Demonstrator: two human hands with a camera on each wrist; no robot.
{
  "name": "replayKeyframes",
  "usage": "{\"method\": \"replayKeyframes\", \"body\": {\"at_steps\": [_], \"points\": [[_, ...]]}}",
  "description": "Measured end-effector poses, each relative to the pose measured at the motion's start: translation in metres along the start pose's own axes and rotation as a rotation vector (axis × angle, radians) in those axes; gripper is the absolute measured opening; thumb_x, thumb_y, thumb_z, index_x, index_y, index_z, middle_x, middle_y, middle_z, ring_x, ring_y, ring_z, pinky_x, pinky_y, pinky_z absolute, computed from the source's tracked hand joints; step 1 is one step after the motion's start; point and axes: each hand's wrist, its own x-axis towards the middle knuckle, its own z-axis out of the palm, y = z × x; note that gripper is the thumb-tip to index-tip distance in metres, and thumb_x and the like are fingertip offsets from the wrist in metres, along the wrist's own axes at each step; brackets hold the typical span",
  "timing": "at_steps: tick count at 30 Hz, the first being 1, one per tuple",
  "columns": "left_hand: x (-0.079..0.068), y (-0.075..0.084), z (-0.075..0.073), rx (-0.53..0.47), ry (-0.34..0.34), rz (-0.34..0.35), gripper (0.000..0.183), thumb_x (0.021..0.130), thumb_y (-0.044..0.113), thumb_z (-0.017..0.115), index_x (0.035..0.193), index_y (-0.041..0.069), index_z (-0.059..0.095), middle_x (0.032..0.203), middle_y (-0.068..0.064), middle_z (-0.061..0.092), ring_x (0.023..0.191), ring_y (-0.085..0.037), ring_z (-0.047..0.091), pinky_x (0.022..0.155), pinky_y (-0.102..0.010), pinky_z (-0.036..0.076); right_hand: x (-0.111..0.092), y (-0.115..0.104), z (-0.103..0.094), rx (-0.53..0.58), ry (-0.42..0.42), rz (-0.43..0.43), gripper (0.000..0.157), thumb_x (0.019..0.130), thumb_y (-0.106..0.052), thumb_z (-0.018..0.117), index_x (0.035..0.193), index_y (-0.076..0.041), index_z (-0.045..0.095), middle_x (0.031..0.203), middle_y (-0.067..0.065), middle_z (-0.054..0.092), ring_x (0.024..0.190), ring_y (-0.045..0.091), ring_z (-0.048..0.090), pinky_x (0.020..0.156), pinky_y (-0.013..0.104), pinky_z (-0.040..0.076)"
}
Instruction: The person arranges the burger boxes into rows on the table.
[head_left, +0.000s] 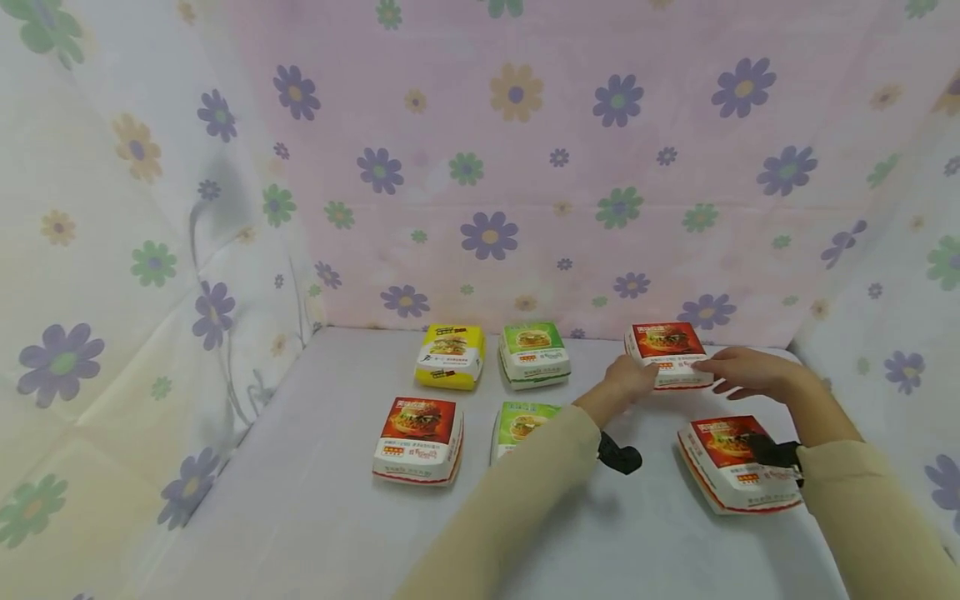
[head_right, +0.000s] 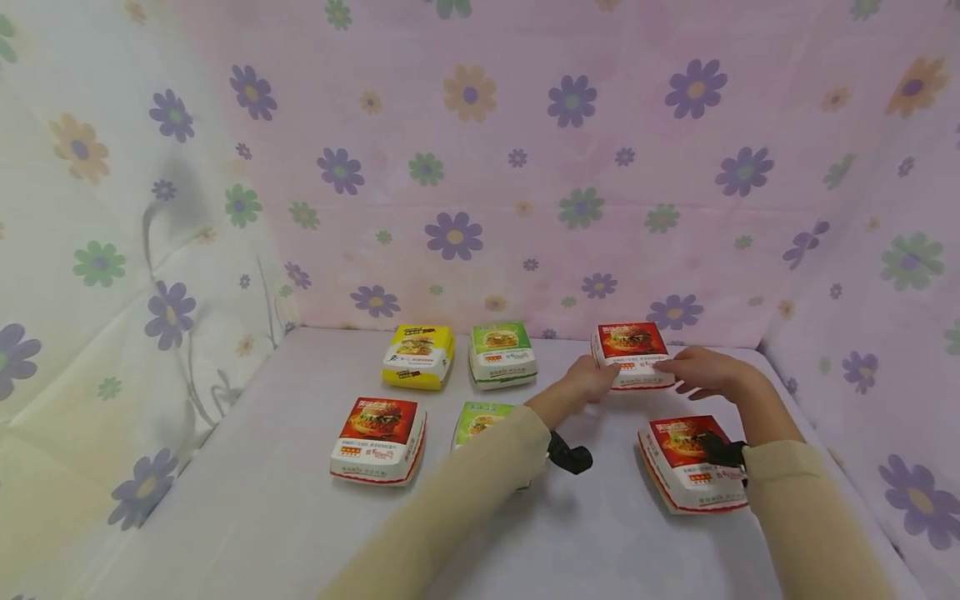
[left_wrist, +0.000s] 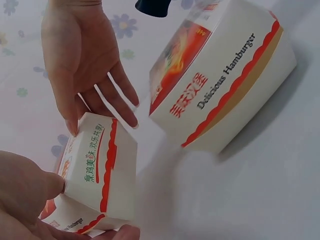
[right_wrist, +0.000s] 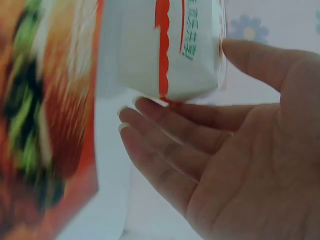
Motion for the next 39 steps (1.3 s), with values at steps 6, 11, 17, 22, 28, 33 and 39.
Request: {"method": "replayKeyframes", "body": {"at_steps": [6, 11, 17, 22, 28, 33, 39], "points": [[0.004, -0.003, -0.020, -0.008, -0.027, 0.043, 0.045, 0.104, 0.039, 0.060, 0.132, 0.004, 0.058, 0.100, -0.006, 0.061, 0.088, -0.020, 0.057, 0.086, -0.042, 0.055, 0.003, -0.025, 0.015, 0.107, 0.070, -0.003, 0.065, 0.110, -0.037, 0.045, 0.136, 0.022, 0.039, 0.131, 0.035, 0.053, 0.118, 0.045, 0.053, 0.106, 0.057, 0.047], [0.009, -0.008, -0.034, -0.054, -0.059, 0.095, 0.042, 0.105, 0.035, 0.057, 0.131, 0.002, 0.060, 0.110, -0.009, 0.064, 0.102, -0.022, 0.059, 0.097, -0.046, 0.051, 0.015, -0.034, 0.028, 0.205, 0.144, 0.023, 0.063, 0.109, -0.034, 0.044, 0.139, 0.021, 0.039, 0.135, 0.034, 0.052, 0.117, 0.040, 0.052, 0.111, 0.058, 0.041], [0.017, -0.018, -0.043, -0.092, -0.087, 0.102, 0.044, 0.106, 0.034, 0.056, 0.133, -0.001, 0.057, 0.116, -0.012, 0.063, 0.113, -0.026, 0.058, 0.106, -0.051, 0.046, 0.030, -0.035, 0.041, 0.257, 0.180, 0.022, 0.062, 0.109, -0.033, 0.044, 0.137, 0.022, 0.039, 0.133, 0.033, 0.052, 0.119, 0.042, 0.052, 0.111, 0.058, 0.040], [0.021, -0.022, -0.047, -0.086, -0.086, 0.071, 0.049, 0.105, 0.035, 0.057, 0.138, -0.001, 0.053, 0.118, -0.013, 0.061, 0.116, -0.028, 0.057, 0.108, -0.053, 0.044, 0.035, -0.037, 0.048, 0.288, 0.196, 0.019, 0.062, 0.110, -0.032, 0.043, 0.139, 0.022, 0.037, 0.135, 0.034, 0.051, 0.125, 0.045, 0.049, 0.112, 0.058, 0.039], [0.018, -0.025, -0.049, -0.067, -0.084, 0.066, 0.047, 0.105, 0.036, 0.058, 0.135, -0.001, 0.055, 0.116, -0.013, 0.062, 0.114, -0.028, 0.057, 0.107, -0.054, 0.045, 0.036, -0.039, 0.055, 0.306, 0.212, 0.007, 0.063, 0.110, -0.033, 0.041, 0.141, 0.022, 0.037, 0.136, 0.034, 0.051, 0.127, 0.046, 0.048, 0.113, 0.058, 0.039], [0.012, -0.024, -0.048, -0.037, -0.076, 0.059, 0.049, 0.105, 0.037, 0.058, 0.136, -0.001, 0.055, 0.117, -0.012, 0.063, 0.115, -0.027, 0.057, 0.106, -0.052, 0.046, 0.037, -0.038, 0.058, 0.322, 0.221, 0.008, 0.065, 0.110, -0.036, 0.042, 0.141, 0.021, 0.038, 0.137, 0.034, 0.051, 0.127, 0.046, 0.047, 0.113, 0.059, 0.038], [0.009, -0.026, -0.048, 0.008, -0.042, 0.050, 0.049, 0.105, 0.037, 0.058, 0.136, 0.000, 0.054, 0.116, -0.012, 0.062, 0.113, -0.027, 0.057, 0.105, -0.050, 0.046, 0.039, -0.038, 0.063, 0.351, 0.221, -0.008, 0.065, 0.110, -0.036, 0.042, 0.141, 0.021, 0.039, 0.135, 0.033, 0.054, 0.123, 0.044, 0.049, 0.113, 0.058, 0.039]]}}
